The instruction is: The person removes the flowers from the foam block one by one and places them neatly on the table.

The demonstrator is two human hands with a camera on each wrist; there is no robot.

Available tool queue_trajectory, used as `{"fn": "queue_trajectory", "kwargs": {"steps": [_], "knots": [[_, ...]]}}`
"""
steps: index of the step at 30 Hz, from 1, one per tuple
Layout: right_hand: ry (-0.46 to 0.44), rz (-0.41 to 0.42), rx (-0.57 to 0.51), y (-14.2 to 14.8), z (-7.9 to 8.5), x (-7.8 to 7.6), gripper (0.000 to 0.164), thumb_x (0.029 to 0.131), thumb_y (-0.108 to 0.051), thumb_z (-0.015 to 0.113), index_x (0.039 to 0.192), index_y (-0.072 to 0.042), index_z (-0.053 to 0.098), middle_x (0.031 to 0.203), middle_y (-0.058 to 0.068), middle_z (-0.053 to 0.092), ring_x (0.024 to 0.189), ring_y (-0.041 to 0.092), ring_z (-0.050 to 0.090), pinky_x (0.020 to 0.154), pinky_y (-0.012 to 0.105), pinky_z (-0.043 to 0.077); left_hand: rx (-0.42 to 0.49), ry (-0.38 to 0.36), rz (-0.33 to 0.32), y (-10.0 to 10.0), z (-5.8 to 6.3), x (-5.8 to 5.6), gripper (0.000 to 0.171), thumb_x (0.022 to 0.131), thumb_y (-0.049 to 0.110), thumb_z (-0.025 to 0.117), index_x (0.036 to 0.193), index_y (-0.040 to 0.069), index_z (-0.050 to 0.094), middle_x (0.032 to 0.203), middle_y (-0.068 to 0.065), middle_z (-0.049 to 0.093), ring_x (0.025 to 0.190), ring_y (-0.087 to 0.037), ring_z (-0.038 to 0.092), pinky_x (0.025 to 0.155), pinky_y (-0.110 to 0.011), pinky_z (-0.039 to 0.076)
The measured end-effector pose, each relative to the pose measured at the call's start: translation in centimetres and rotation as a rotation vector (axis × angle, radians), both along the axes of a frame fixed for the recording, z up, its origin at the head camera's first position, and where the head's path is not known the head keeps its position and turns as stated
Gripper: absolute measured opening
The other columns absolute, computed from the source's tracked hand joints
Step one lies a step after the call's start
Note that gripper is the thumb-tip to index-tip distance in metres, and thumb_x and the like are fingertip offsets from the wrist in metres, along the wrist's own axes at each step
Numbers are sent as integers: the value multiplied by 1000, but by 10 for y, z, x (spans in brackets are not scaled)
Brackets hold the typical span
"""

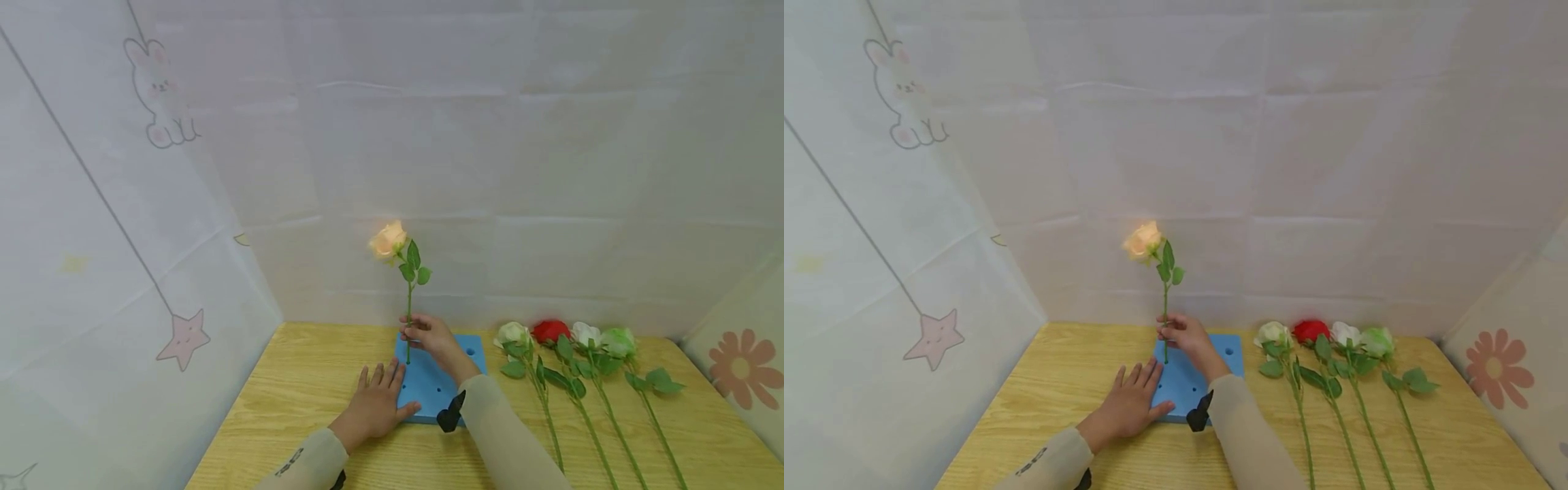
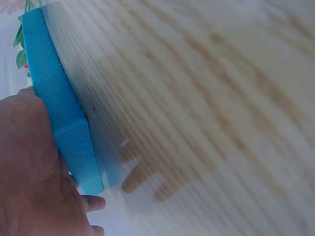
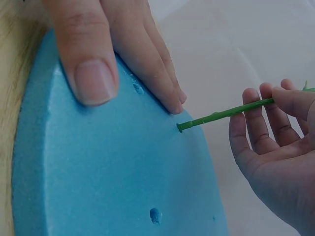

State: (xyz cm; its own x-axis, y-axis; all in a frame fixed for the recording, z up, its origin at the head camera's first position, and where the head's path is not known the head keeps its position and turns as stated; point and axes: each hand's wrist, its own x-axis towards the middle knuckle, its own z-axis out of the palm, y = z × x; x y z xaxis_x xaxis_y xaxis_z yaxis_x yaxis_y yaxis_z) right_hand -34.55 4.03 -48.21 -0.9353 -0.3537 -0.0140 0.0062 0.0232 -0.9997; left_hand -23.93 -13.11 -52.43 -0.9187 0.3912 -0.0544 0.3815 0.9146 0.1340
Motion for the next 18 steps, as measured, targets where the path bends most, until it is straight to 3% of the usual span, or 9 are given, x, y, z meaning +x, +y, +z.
{"fn": "queue_trajectory", "kwargs": {"steps": [10, 18], "knots": [[49, -20, -19, 4, 14, 6, 26, 101, -15, 65, 127, -13, 69, 114, 9, 70, 107, 22, 69, 101, 49, 51, 7, -2, -6, 2, -2, -2, 92, 98, 76, 29, 164, 13, 19, 170, -11, 14, 151, -44, 22, 118, -68, 12], [99, 12, -35, 9, 30, 15, 29, 102, -17, 65, 130, -11, 67, 113, 8, 70, 112, 27, 68, 98, 43, 54, -6, -1, 0, 0, -5, -4, 94, 97, 78, 26, 164, 14, 18, 170, -10, 12, 152, -43, 22, 118, -68, 12]]}}
